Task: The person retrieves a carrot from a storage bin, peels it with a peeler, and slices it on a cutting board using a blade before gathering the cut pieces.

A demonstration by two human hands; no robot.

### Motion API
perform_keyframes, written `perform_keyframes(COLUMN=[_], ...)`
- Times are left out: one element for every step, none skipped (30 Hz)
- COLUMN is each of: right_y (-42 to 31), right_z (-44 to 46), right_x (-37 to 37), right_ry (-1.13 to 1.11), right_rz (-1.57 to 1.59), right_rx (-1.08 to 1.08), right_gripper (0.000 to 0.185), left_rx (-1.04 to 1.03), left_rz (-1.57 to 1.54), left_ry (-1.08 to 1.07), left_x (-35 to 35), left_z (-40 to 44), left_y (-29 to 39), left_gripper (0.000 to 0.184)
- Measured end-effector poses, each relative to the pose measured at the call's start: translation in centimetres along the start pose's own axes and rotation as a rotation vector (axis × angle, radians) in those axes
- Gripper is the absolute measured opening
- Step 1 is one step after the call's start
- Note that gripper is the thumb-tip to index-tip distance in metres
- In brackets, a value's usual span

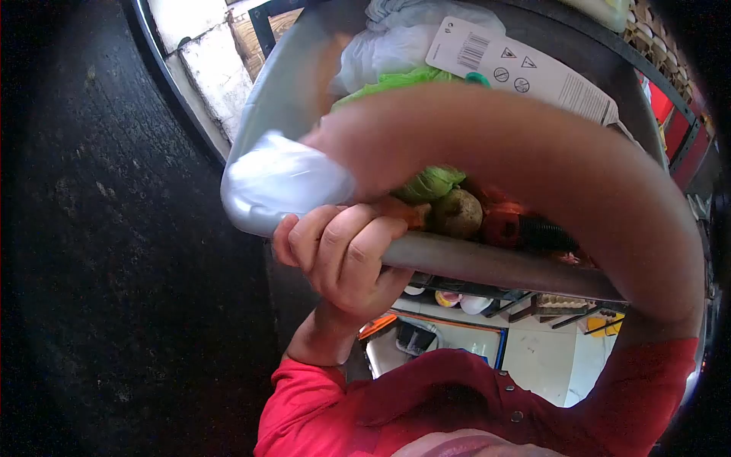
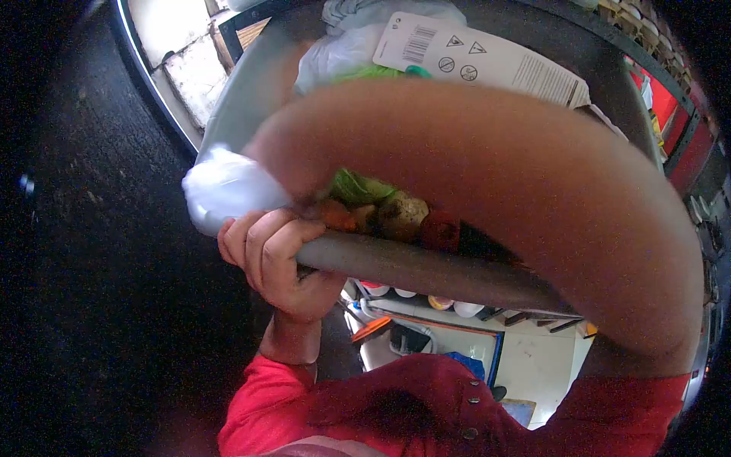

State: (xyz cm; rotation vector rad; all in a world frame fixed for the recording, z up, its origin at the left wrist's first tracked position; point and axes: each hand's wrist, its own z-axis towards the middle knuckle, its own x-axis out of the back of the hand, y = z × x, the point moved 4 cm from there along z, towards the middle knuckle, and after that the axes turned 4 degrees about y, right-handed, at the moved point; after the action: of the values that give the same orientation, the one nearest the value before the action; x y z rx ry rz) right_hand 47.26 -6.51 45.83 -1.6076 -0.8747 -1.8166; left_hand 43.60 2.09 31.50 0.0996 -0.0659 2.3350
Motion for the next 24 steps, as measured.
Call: perform_keyframes(right_y=[0.2, 0.5, 0.8, 0.8, 1.0, 1.2, 1.3, 1.4, 1.6, 1.7, 1.9, 2.4, 2.9, 3.8, 4.7, 6.0, 5.6, 5.3, 4.2, 3.3, 2.8, 2.5, 2.2, 2.1], right_z=[0.5, 0.8, 1.0, 1.0, 0.9, 0.9, 0.9, 0.8, 0.8, 0.7, 0.6, 0.8, 1.0, 1.5, 2.0, 2.7, 3.3, 3.4, 3.4, 2.9, 2.3, 1.7, 1.0, 0.4], right_x=[-0.2, -0.4, -0.6, -0.5, -0.5, -0.4, -0.4, -0.3, -0.2, -0.1, 0.0, 0.2, 0.4, 0.8, 1.2, 1.6, 2.5, 2.7, 2.9, 2.5, 2.0, 1.5, 1.0, 0.6], right_ry=[-0.013, -0.019, -0.027, -0.028, -0.034, -0.038, -0.047, -0.045, -0.046, -0.045, -0.046, -0.041, -0.034, -0.01, 0.021, 0.046, -0.051, -0.098, -0.146, -0.155, -0.143, -0.129, -0.116, -0.106], right_rz=[-0.014, -0.022, -0.027, -0.036, -0.038, -0.042, -0.048, -0.053, -0.061, -0.068, -0.071, -0.081, -0.089, -0.122, -0.15, -0.155, -0.045, 0.013, 0.075, 0.074, 0.052, 0.03, 0.016, 0.001], right_rx=[-0.008, -0.019, -0.03, -0.039, -0.047, -0.059, -0.067, -0.082, -0.094, -0.109, -0.134, -0.165, -0.222, -0.326, -0.455, -0.584, -0.414, -0.328, -0.245, -0.182, -0.155, -0.14, -0.136, -0.131], right_gripper=[0.046, 0.046, 0.047, 0.048, 0.049, 0.049, 0.05, 0.051, 0.052, 0.053, 0.053, 0.054, 0.055, 0.056, 0.056, 0.057, 0.054, 0.053, 0.052, 0.052, 0.051, 0.051, 0.051, 0.051], left_rx=[-0.003, 0.009, 0.023, 0.031, 0.036, 0.043, 0.048, 0.053, 0.035, 0.024, 0.014, 0.013, 0.009, 0.004, 0.006, 0.007, 0.009, 0.007, 0.005, 0.004, 0.002, 0.001, 0.0, 0.0], left_rz=[0.003, 0.0, -0.003, 0.006, 0.011, 0.003, -0.004, 0.002, 0.006, 0.008, 0.011, 0.016, 0.011, 0.007, 0.004, 0.001, -0.002, 0.003, 0.005, 0.006, 0.007, 0.004, -0.002, -0.014], left_ry=[-0.006, -0.008, -0.008, -0.014, -0.017, -0.033, -0.043, -0.045, -0.036, -0.033, -0.029, -0.031, -0.028, -0.025, -0.039, -0.05, -0.061, -0.05, -0.039, -0.029, -0.019, -0.015, -0.008, -0.009], left_x=[0.0, 0.0, 0.0, 0.1, 0.2, 0.2, 0.1, 0.0, 0.0, 0.0, 0.0, 0.1, 0.0, -0.1, 0.1, 0.0, 0.0, 0.1, 0.0, -0.1, -0.1, 0.0, 0.0, 0.0], left_z=[-0.2, -0.4, -0.5, -0.5, -0.5, -0.5, -0.5, -0.5, -0.6, -0.6, -0.6, -0.7, -0.6, -0.6, -0.7, -0.7, -0.8, -0.7, -0.7, -0.7, -0.6, -0.5, -0.4, -0.3], left_y=[0.0, 0.0, -0.1, 0.0, -0.1, -0.2, -0.4, -0.5, -0.5, -0.4, -0.4, -0.3, -0.3, -0.3, -0.5, -0.5, -0.5, -0.5, -0.6, -0.6, -0.7, -0.7, -0.6, -0.7], left_gripper=[0.027, 0.026, 0.025, 0.021, 0.021, 0.02, 0.019, 0.019, 0.019, 0.019, 0.019, 0.019, 0.019, 0.019, 0.019, 0.019, 0.019, 0.019, 0.019, 0.019, 0.019, 0.019, 0.019, 0.019])
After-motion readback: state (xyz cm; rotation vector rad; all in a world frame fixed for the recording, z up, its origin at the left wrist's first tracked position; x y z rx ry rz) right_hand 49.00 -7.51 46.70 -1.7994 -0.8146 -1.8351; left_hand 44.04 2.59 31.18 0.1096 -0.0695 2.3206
